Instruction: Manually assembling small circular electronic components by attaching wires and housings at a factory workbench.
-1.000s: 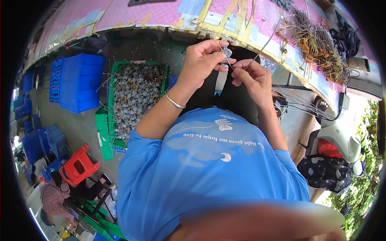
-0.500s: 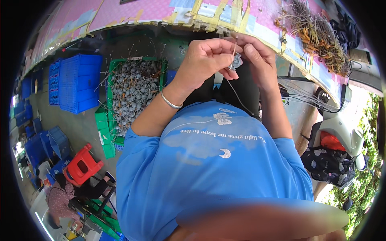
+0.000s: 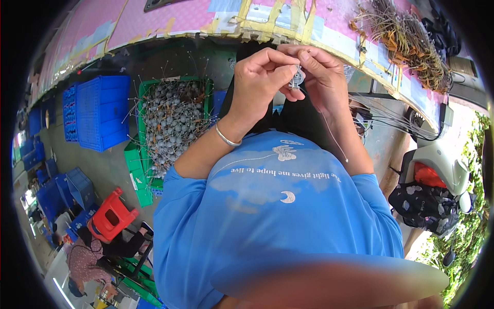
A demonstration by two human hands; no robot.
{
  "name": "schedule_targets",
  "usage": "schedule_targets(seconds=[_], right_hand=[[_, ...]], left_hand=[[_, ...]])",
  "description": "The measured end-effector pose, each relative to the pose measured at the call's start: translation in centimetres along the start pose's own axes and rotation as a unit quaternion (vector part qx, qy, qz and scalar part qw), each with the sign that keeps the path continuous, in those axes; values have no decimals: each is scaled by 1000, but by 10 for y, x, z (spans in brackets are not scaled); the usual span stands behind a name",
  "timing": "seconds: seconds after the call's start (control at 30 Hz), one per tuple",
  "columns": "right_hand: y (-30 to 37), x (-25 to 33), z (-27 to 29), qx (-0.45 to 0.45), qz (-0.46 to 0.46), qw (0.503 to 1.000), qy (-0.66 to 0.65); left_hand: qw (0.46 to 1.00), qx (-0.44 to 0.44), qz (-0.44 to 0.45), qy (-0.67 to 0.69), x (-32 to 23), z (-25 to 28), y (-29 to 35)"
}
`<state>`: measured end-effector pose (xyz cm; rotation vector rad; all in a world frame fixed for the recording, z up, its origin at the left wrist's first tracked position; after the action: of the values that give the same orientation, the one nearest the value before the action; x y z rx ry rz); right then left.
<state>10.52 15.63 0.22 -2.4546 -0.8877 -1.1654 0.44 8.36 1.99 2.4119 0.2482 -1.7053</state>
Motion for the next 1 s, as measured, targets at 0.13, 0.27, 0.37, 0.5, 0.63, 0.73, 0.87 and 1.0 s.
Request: schedule_targets(seconds=[0.13, 0.27, 0.37, 0.5, 0.63, 0.73, 0.87, 1.0], right_hand=[[-3, -16, 8, -2, -74, 992, -97], [-5, -18, 7, -42, -102, 988, -108], [-7, -25, 13, -34, -120, 987, -96], [-25, -17, 7, -40, -127, 991, 2], [-92, 62, 25, 38, 71, 888, 454], [-134, 127, 12, -111, 165, 789, 581], [-183, 126, 21, -94, 179, 663, 720], [-200, 124, 24, -94, 177, 608, 768]], left_hand=[[996, 54, -72, 18, -2, -2, 3], [995, 71, -62, -6, -1, -4, 1], [996, 79, -48, 11, 0, 0, -7], [995, 98, -31, 5, 4, 14, -15], [997, 80, -7, -4, 9, 29, -20], [996, 84, 9, -8, 14, 30, -22], [993, 108, 40, 1, 27, 22, -21], [993, 99, 62, -30, 30, 26, -18]])
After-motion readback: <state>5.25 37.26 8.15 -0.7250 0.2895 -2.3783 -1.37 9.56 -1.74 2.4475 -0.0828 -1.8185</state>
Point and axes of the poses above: each hand's wrist, its own y-axis away from the middle knuckle, its own z-axis out of the back of the hand, x = y × z, the point moved 8 cm from there along -y, towards the middle knuckle, and after that the axes turned 8 degrees about -y, right-handed, at the moved point
